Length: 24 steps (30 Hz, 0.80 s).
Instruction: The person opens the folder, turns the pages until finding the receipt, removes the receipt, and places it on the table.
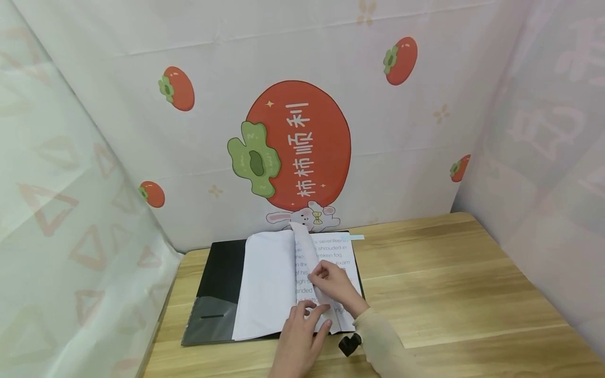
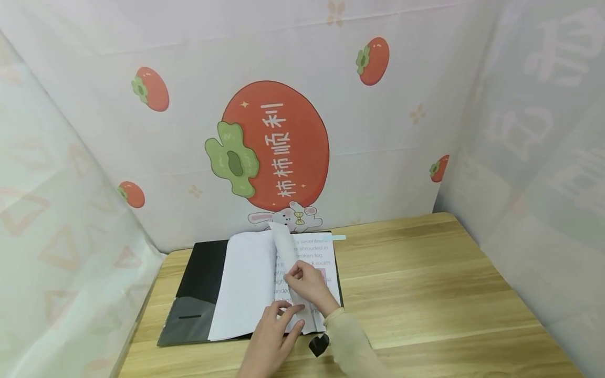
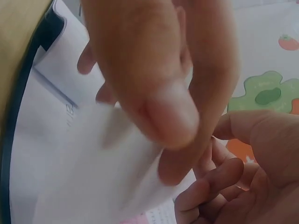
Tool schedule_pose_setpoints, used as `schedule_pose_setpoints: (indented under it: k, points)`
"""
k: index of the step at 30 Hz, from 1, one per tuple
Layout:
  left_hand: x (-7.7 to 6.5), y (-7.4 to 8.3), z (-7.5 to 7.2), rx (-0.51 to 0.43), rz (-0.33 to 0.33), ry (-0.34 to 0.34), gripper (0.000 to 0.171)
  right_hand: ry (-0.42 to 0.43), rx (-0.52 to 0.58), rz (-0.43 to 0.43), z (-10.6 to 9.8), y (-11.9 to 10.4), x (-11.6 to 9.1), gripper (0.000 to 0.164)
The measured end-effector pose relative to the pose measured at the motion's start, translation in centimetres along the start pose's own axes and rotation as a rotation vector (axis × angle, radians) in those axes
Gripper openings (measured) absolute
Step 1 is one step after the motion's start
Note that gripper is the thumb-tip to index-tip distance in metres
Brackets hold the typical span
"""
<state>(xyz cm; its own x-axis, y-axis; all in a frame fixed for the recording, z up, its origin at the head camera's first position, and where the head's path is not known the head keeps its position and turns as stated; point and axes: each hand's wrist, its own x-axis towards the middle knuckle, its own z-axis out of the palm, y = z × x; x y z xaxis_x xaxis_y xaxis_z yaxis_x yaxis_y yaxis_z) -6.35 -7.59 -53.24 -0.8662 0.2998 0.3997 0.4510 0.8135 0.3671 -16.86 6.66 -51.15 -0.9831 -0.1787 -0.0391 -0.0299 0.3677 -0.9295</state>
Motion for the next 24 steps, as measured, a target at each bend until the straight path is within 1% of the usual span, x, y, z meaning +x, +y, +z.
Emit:
schedule_pose_setpoints:
  k: [4, 12, 16, 20, 24]
  points:
    - [0.1, 0.0, -0.1, -0.007, -0.025, -0.025, 0.024, -0.002, -0.015, -0.032, 0.6, -0.2, -0.1, 0.015]
    - [0.0, -0.2, 0.0, -0.019, -0.053, -0.034, 0.029, 0.005, -0.017, -0.085, 1.4, -0.4, -0.3, 0.015]
    - [0.1, -0.3, 0.0, -0.027, -0.046, -0.047, 0.032, 0.005, -0.024, -0.093, 1.5, -0.9, -0.6, 0.014]
    - [0.2, -0.3, 0.1, -0.055, -0.032, -0.062, 0.034, 0.005, -0.036, -0.106, 1.3, -1.3, -1.0, 0.013]
    - [0.1, -0.3, 0.1, -0.084, -0.022, -0.057, 0.034, -0.007, -0.046, -0.125, 1.0, -1.3, -1.2, 0.012]
